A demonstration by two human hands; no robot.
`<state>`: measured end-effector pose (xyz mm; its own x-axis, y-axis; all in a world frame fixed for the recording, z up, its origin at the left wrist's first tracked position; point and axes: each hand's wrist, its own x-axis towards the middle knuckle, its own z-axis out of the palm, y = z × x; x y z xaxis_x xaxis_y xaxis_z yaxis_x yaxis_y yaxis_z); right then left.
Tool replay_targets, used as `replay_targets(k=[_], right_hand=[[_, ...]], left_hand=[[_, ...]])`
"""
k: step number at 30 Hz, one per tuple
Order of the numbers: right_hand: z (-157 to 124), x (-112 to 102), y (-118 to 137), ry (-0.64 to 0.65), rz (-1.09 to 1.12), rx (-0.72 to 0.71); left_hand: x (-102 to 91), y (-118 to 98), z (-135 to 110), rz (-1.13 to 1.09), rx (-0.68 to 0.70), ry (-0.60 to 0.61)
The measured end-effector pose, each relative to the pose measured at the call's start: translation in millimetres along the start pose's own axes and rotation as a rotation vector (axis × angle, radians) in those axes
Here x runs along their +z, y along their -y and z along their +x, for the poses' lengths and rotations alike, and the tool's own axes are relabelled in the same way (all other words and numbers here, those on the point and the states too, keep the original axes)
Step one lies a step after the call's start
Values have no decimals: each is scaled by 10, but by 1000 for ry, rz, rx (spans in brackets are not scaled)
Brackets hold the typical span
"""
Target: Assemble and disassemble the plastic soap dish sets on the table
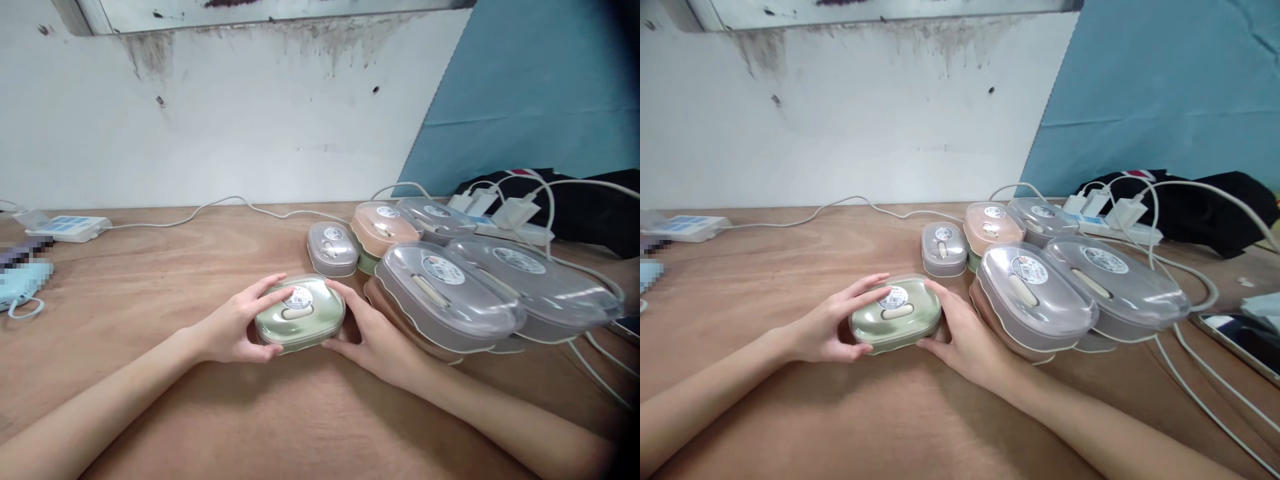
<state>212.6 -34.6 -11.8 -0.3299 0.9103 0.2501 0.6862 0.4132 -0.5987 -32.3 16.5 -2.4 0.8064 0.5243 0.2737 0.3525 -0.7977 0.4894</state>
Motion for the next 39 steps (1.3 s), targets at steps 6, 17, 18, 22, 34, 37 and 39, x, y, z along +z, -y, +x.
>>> replay_targets(k=[6,17,18,22,34,37,39], right_hand=[[-30,17,-15,-12,-14,-11],[-73,82,-39,66,-129,5],[-73,84,-40,86,-147,12],[-76,94,-37,102,-189,1],[-65,91,4,96,-194,-25],[-68,94,4,85,-187,-37],[-68,95,3,86,-185,-37]], left_hand=[[16,-2,10,-43,-36,2],[-157,45,67,-93,-396,-460],[-193,43,130,-75,-443,-540],[-254,-10,602,114,-482,-635],[262,-87,1489,105,-527,-520],[267,-122,1462,87,-502,-507],[262,-152,1450,82,-511,-484]])
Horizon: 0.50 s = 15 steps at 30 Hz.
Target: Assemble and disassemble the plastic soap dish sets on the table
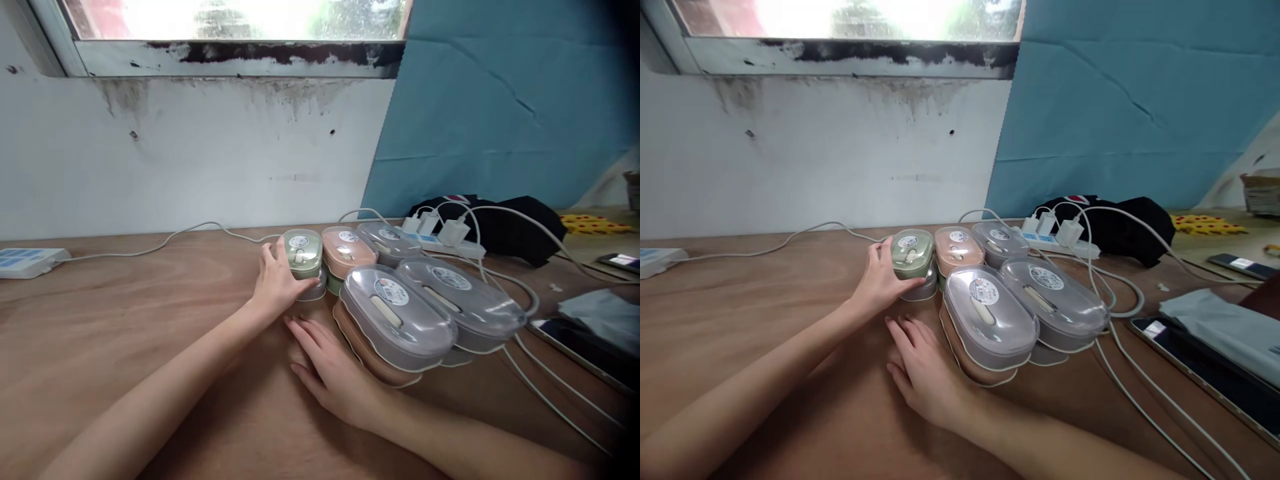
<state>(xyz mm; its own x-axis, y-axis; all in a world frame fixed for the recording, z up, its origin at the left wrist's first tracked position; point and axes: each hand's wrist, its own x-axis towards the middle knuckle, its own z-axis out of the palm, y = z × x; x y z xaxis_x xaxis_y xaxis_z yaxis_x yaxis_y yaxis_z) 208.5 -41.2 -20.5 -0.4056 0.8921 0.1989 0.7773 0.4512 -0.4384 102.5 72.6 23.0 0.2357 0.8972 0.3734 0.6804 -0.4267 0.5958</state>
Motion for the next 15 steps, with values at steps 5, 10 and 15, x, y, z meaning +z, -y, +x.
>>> replay_targets(k=[5,10,15], right_hand=[[0,11,-16,-22,8,-24],[-1,0,-22,-33,0,-31],[-10,-47,-12,84,-82,-88]], left_hand=[[-3,-59,-23,41,-5,81],[6,-145,-9,91,-3,80],[-160,137,-344,335,58,56]])
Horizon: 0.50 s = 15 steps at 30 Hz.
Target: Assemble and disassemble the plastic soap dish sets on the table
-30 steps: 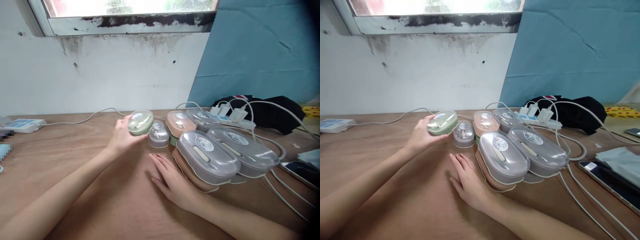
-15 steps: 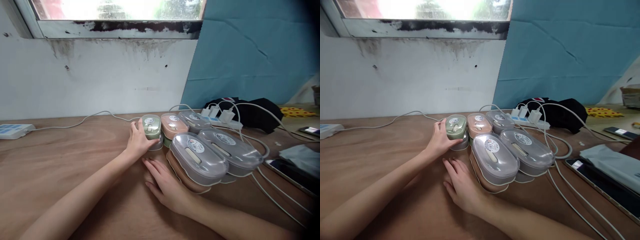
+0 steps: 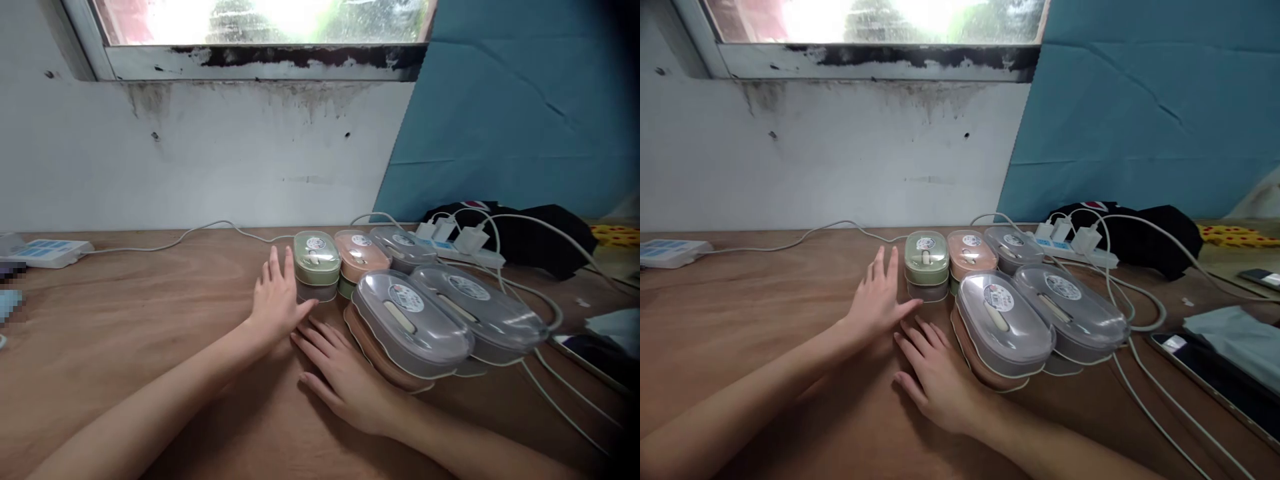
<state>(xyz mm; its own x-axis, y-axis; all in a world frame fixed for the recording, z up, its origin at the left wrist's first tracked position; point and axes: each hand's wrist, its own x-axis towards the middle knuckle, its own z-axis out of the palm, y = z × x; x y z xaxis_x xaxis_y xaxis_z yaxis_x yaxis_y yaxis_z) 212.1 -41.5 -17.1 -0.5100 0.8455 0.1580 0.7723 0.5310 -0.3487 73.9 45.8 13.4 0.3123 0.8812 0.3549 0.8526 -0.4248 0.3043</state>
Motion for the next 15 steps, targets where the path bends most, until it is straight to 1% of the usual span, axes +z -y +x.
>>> replay_targets(k=[1,2,4,5,7,8,10,15], right_hand=[[-2,-5,-2,20,-4,-14],[-3,-7,-6,33,-2,-21],[-2,-6,-14,42,11,-15],[-1,-4,-16,45,17,-12],[2,-3,-16,53,23,-11],[3,-4,-13,58,23,-9],[5,-12,-2,70,18,1],[5,-39,15,96,-6,11]], left_hand=[[-16,134,-130,33,32,36],[-36,276,-264,56,61,106],[-96,539,-503,68,164,300],[-133,639,-591,70,255,396],[-203,750,-685,73,375,506],[-230,767,-698,75,413,533],[-260,752,-683,73,440,550],[-246,714,-642,68,442,544]])
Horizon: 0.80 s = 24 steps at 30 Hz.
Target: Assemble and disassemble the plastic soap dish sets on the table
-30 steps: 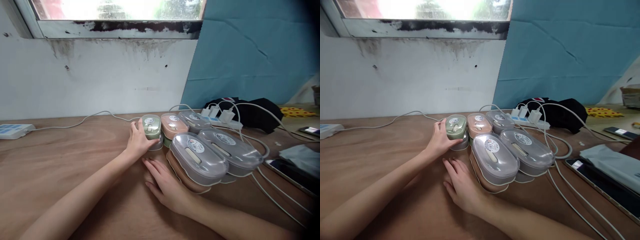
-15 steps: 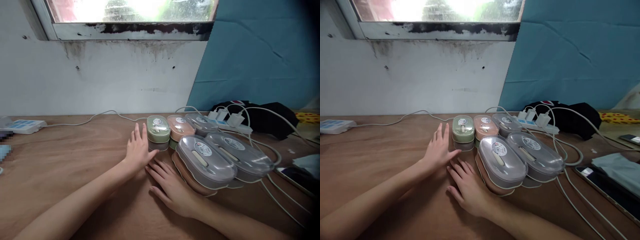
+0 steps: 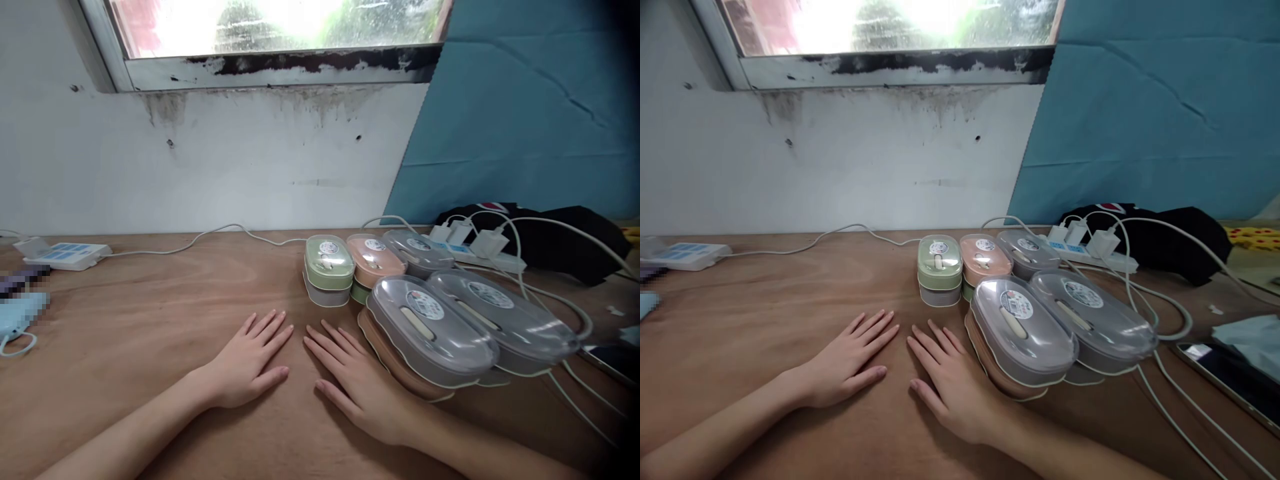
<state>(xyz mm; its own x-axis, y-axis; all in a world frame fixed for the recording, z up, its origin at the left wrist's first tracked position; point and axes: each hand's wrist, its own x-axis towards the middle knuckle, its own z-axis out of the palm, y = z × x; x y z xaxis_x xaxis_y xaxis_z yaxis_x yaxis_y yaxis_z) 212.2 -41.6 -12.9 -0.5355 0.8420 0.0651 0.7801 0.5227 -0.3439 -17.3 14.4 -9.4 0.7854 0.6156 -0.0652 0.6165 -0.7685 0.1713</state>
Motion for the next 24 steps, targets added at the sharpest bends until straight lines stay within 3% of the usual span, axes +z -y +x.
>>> replay_targets(k=[24], right_hand=[[1,-20,-11,33,-14,-24]], left_hand=[[6,-50,30,40,-6,2]])
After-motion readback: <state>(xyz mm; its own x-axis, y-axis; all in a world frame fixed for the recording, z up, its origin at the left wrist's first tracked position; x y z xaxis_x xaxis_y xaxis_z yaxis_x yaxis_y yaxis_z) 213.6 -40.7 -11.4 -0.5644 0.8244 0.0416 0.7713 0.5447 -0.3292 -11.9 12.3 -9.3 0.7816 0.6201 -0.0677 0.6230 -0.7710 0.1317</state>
